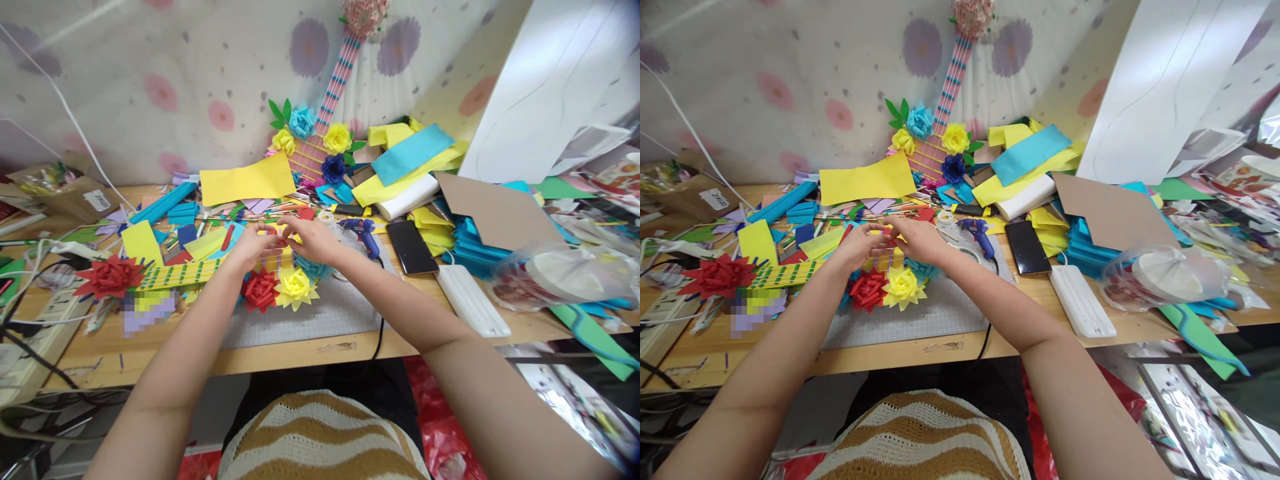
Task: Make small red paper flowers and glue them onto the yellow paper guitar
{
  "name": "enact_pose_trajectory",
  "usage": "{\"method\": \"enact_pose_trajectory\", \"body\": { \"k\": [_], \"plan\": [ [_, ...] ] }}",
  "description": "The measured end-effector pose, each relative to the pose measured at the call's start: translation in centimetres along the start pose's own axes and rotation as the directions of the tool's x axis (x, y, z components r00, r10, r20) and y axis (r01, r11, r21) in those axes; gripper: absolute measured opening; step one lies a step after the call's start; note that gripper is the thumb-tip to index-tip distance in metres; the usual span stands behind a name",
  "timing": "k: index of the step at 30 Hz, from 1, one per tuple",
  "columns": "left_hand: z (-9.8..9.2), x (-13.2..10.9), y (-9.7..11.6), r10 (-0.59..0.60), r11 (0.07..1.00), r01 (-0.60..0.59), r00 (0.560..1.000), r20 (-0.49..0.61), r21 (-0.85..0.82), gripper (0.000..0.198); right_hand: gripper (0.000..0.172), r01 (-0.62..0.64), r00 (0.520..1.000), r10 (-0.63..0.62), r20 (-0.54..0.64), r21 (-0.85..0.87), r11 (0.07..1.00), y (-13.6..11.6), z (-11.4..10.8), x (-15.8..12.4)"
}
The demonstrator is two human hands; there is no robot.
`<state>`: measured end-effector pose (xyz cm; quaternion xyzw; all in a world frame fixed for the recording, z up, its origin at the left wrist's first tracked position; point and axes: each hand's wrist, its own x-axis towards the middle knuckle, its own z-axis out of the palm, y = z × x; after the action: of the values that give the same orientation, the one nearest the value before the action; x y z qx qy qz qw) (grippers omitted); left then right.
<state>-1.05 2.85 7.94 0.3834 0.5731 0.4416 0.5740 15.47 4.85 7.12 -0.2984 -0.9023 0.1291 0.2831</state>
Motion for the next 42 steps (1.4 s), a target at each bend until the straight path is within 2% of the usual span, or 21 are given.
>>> {"method": "enact_pose_trajectory", "body": {
  "k": [3, 6, 9, 13, 18, 24, 26, 30, 33, 37, 42],
  "plan": [
    [0.23, -0.41, 0.18, 0.046, 0.998, -0.044, 0.998, -0.050, 0.033, 0.033, 0.038, -0.094, 0.992, 0.106, -0.074, 0.152, 0.984, -0.02, -0.02, -0.06],
    [0.42, -0.72, 0.28, 0.103, 0.994, -0.100, 0.993, -0.063, 0.053, 0.035, 0.036, -0.185, 0.975, 0.213, -0.069, 0.284, 0.941, 0.14, -0.06, 0.02],
    [0.46, -0.82, 0.26, 0.123, 0.990, -0.118, 0.990, -0.066, 0.083, 0.036, 0.032, -0.226, 0.969, 0.246, -0.026, 0.313, 0.923, 0.35, -0.04, 0.14],
    [0.48, -0.84, 0.25, 0.128, 0.987, -0.121, 0.989, -0.069, 0.104, 0.037, 0.030, -0.256, 0.962, 0.271, -0.018, 0.267, 0.929, 0.31, 0.02, 0.19],
    [0.59, -0.82, 0.57, 0.046, 0.992, -0.042, 0.998, -0.032, 0.115, 0.032, 0.034, -0.223, 0.973, 0.230, -0.022, 0.176, 0.959, 0.09, -0.11, 0.16],
    [0.55, -0.69, 0.69, 0.032, 0.993, -0.030, 0.999, -0.010, 0.114, 0.038, 0.034, -0.073, 0.997, 0.073, 0.037, -0.002, 0.997, 0.19, -0.14, 0.07],
    [0.52, -0.70, 0.59, 0.046, 0.993, -0.044, 0.999, -0.012, 0.107, 0.041, 0.033, -0.063, 0.998, 0.063, 0.030, 0.010, 0.998, 0.23, -0.14, -0.01],
    [0.58, -0.74, 0.39, 0.064, 0.993, -0.061, 0.998, -0.024, 0.101, 0.051, 0.034, -0.129, 0.991, 0.133, -0.018, 0.139, 0.982, 0.37, -0.16, -0.18],
    [0.67, -0.78, 0.41, 0.071, 0.992, -0.067, 0.997, -0.027, 0.110, 0.052, 0.032, -0.159, 0.987, 0.163, -0.003, 0.189, 0.969, 0.51, -0.15, -0.20],
    [0.80, -0.95, 0.66, 0.066, 0.991, -0.062, 0.997, -0.028, 0.119, 0.045, 0.031, -0.175, 0.984, 0.177, 0.003, 0.158, 0.972, 0.52, -0.19, -0.09],
    [0.87, -0.98, 0.86, 0.008, 0.992, -0.004, 1.000, -0.026, 0.126, 0.039, 0.035, -0.132, 0.991, 0.132, 0.009, 0.104, 0.986, 0.48, -0.30, 0.03]
  ]
}}
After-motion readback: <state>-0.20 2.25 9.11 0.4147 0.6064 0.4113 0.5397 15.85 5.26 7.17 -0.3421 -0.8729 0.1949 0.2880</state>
